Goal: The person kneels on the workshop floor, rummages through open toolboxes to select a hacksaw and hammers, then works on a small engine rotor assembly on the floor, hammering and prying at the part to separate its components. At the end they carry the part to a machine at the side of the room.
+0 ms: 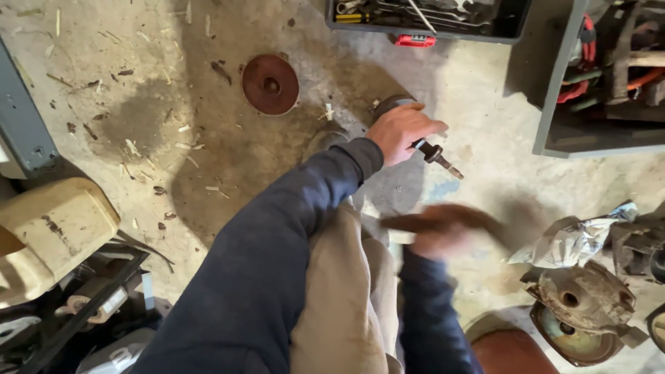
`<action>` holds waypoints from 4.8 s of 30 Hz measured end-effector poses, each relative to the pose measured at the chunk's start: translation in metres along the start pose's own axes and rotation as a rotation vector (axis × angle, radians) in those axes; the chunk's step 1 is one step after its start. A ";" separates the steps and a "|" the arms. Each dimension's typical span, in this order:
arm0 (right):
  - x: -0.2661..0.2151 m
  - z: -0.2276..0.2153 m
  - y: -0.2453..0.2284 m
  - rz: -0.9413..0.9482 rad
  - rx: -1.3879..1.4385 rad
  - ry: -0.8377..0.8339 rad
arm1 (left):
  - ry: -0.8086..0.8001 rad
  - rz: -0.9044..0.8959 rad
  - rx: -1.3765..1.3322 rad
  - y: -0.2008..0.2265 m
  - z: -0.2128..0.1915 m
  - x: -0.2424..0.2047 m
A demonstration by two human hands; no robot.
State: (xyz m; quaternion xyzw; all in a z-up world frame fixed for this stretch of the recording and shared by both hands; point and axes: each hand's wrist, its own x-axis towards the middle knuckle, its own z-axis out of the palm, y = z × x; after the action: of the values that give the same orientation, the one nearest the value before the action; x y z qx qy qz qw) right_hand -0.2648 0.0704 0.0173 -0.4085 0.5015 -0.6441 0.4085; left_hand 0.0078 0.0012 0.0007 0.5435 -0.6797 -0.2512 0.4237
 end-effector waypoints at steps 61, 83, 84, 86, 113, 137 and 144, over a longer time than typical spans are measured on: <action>-0.077 -0.065 -0.004 1.729 -0.048 -0.140 | -0.626 0.226 0.599 0.013 0.049 0.040; -0.058 -0.009 -0.049 0.763 -0.782 -0.530 | -0.267 -0.273 -0.475 0.074 -0.084 0.056; -0.049 -0.002 -0.055 0.766 -0.780 -0.525 | -0.273 -0.273 -0.475 0.068 -0.080 0.044; -0.033 0.014 -0.067 0.798 -0.801 -0.558 | -0.277 -0.195 -0.397 0.054 -0.073 0.020; -0.018 0.087 -0.048 0.394 -0.778 -0.752 | -0.117 -0.271 -0.450 0.042 -0.080 -0.013; -0.027 0.064 -0.071 0.625 -0.779 -0.798 | -0.518 -0.146 -0.399 0.038 -0.103 0.016; 0.016 0.111 -0.064 0.406 -0.636 -0.689 | -0.567 -0.119 -0.144 0.044 -0.129 0.026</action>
State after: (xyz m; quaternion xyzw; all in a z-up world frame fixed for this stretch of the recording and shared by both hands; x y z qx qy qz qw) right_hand -0.1733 0.0308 0.1001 -0.5955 0.5782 -0.1951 0.5226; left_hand 0.0928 0.0039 0.1100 0.4591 -0.7183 -0.4651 0.2387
